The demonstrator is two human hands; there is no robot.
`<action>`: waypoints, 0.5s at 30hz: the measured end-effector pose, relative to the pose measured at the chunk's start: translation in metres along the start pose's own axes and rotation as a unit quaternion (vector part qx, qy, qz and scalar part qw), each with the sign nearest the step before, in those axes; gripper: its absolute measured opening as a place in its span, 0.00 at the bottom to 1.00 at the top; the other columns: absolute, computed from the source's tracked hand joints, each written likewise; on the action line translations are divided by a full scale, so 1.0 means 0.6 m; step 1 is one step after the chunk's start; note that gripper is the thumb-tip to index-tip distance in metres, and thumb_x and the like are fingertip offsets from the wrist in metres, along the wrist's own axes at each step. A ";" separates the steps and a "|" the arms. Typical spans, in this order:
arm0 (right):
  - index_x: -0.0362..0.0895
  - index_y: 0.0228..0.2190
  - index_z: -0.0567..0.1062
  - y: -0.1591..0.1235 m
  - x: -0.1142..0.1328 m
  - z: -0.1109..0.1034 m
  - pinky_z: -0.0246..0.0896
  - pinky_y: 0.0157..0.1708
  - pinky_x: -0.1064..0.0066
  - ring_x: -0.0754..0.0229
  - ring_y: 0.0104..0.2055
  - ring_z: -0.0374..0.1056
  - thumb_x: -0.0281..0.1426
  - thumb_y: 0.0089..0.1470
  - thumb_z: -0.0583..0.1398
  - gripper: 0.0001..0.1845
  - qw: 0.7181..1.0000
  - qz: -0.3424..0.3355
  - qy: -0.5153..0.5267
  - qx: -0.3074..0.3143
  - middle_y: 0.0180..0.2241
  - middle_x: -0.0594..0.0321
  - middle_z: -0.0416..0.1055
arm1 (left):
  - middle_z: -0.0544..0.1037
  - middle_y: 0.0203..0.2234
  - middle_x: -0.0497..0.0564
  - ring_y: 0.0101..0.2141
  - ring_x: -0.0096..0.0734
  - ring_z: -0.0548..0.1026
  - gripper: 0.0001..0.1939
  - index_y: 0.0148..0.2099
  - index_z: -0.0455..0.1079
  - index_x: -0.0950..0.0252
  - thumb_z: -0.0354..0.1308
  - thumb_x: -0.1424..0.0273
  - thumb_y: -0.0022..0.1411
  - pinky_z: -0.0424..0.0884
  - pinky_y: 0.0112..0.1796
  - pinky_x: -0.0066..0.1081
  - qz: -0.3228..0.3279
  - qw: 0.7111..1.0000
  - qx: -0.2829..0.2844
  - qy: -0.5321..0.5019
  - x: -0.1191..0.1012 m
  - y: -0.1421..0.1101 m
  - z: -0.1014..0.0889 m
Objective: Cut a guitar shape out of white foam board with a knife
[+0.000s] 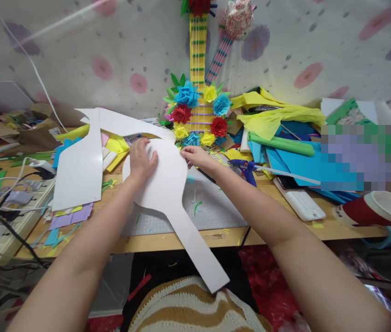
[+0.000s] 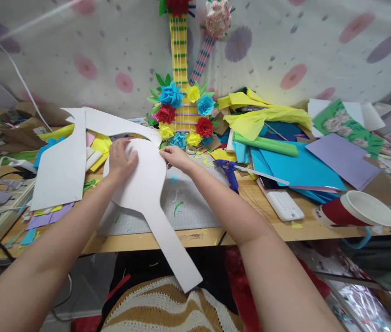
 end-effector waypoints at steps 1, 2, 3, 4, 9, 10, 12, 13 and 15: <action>0.42 0.23 0.65 0.004 0.003 -0.005 0.57 0.20 0.79 0.71 0.21 0.57 0.26 0.54 0.53 0.08 1.000 -0.004 -0.010 -0.011 0.20 0.70 0.60 | 0.68 0.46 0.58 0.51 0.43 0.64 0.17 0.46 0.61 0.64 0.52 0.70 0.52 0.55 0.54 0.42 0.000 1.000 -0.002 -0.009 -0.002 0.004 -0.002; 0.42 0.23 0.66 0.007 0.006 -0.010 0.57 0.20 0.79 0.71 0.20 0.57 0.26 0.54 0.53 0.09 0.999 -0.007 -0.023 -0.021 0.19 0.70 0.59 | 0.68 0.46 0.57 0.51 0.42 0.63 0.16 0.46 0.61 0.64 0.52 0.70 0.53 0.54 0.55 0.42 -0.003 1.000 -0.005 -0.020 -0.004 0.008 -0.006; 0.42 0.23 0.66 0.009 0.008 -0.015 0.57 0.19 0.79 0.71 0.20 0.57 0.26 0.54 0.53 0.09 0.999 -0.010 -0.035 -0.030 0.19 0.70 0.59 | 0.68 0.46 0.57 0.52 0.42 0.63 0.16 0.46 0.61 0.64 0.51 0.70 0.54 0.54 0.55 0.41 -0.009 0.999 -0.011 -0.030 -0.003 0.010 -0.012; 0.42 0.23 0.66 0.011 0.009 -0.019 0.57 0.19 0.78 0.70 0.20 0.57 0.26 0.54 0.53 0.09 0.998 -0.012 -0.046 -0.036 0.19 0.69 0.59 | 0.68 0.46 0.57 0.52 0.41 0.63 0.15 0.46 0.62 0.64 0.51 0.71 0.54 0.55 0.55 0.41 -0.018 0.999 -0.018 -0.039 0.000 0.012 -0.018; 0.42 0.24 0.67 0.019 0.011 -0.025 0.54 0.19 0.77 0.70 0.19 0.56 0.28 0.55 0.52 0.09 0.996 -0.015 -0.074 -0.048 0.19 0.69 0.59 | 0.69 0.46 0.58 0.51 0.43 0.64 0.20 0.47 0.64 0.65 0.57 0.70 0.49 0.57 0.54 0.41 -0.128 0.989 -0.034 -0.058 0.069 0.013 -0.043; 0.42 0.24 0.67 0.022 0.010 -0.021 0.54 0.19 0.77 0.70 0.19 0.55 0.28 0.55 0.53 0.09 0.996 -0.014 -0.078 -0.047 0.19 0.69 0.59 | 0.70 0.45 0.58 0.50 0.43 0.66 0.22 0.47 0.64 0.66 0.58 0.69 0.48 0.59 0.53 0.42 -0.171 0.982 -0.021 -0.071 0.092 0.010 -0.041; 0.42 0.24 0.67 0.029 0.008 -0.013 0.53 0.19 0.77 0.70 0.19 0.55 0.29 0.55 0.53 0.09 0.995 -0.012 -0.081 -0.049 0.19 0.69 0.59 | 0.72 0.40 0.56 0.44 0.42 0.70 0.22 0.45 0.66 0.67 0.60 0.68 0.45 0.64 0.48 0.41 -0.255 0.960 0.029 -0.115 0.134 -0.001 -0.028; 0.42 0.23 0.67 0.031 0.007 -0.010 0.53 0.19 0.77 0.70 0.19 0.55 0.30 0.55 0.54 0.10 0.996 -0.009 -0.077 -0.051 0.19 0.69 0.59 | 0.74 0.36 0.54 0.40 0.40 0.72 0.20 0.43 0.68 0.67 0.61 0.68 0.44 0.66 0.46 0.39 -0.283 0.948 0.048 -0.139 0.149 -0.007 -0.024; 0.42 0.25 0.67 0.029 0.003 -0.005 0.55 0.21 0.77 0.69 0.21 0.56 0.34 0.57 0.52 0.12 0.997 0.003 -0.066 -0.050 0.20 0.68 0.61 | 0.74 0.29 0.50 0.35 0.36 0.73 0.15 0.36 0.70 0.67 0.61 0.70 0.42 0.67 0.43 0.37 -0.323 0.927 0.051 -0.184 0.172 -0.014 -0.027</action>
Point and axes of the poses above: each hand's wrist, its own y-axis towards the middle knuckle, its own z-axis out of the palm, x = y × z, the point moved 9 cm from there along y, towards the middle knuckle
